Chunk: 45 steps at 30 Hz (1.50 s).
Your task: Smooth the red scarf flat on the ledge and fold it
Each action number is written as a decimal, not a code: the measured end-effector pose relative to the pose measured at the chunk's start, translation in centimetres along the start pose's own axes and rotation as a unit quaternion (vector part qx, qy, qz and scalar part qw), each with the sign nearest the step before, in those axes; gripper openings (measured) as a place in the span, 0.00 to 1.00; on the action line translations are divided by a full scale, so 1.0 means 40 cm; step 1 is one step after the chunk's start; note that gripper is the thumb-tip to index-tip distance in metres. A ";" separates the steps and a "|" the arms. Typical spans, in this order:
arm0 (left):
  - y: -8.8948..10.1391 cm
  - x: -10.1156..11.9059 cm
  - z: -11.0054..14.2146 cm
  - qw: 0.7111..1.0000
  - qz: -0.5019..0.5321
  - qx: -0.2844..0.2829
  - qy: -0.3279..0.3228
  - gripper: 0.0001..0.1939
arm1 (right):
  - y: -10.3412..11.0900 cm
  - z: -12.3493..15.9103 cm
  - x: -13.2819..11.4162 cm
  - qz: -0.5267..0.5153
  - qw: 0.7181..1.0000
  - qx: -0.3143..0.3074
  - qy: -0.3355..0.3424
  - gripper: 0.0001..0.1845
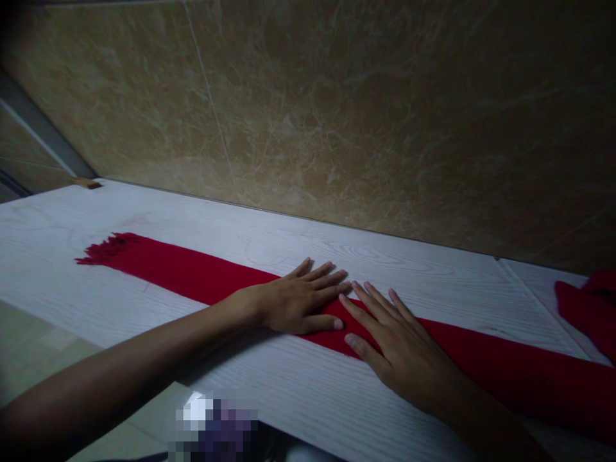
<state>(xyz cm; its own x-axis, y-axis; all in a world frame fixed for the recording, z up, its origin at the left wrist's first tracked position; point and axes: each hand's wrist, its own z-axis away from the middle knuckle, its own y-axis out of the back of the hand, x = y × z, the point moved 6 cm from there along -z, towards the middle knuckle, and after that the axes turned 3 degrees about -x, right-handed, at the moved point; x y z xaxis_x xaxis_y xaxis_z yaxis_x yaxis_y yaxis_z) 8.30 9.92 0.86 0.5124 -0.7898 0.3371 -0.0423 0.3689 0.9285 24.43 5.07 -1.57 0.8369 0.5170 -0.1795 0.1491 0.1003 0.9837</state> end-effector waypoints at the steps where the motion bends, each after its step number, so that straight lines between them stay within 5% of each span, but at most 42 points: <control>1: 0.000 0.001 0.001 1.000 0.000 -0.001 0.000 0.42 | 0.001 -0.001 -0.001 0.000 1.000 -0.002 -0.002 0.32; 13: 0.009 -0.006 0.002 0.998 0.005 0.056 -0.014 0.48 | 0.024 -0.005 -0.015 0.002 1.000 0.029 0.003 0.36; 45: -0.005 -0.002 -0.003 1.000 0.002 0.007 -0.002 0.44 | -0.001 -0.006 -0.014 -0.023 1.000 -0.005 -0.006 0.35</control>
<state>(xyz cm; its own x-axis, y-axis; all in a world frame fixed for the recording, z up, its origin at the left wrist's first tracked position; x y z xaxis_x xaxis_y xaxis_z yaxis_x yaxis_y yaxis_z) 8.37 9.97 0.64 0.5089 -0.7899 0.3421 -0.0572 0.3655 0.9290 23.82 4.99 -1.49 0.8355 0.5018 -0.2237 0.1814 0.1324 0.9745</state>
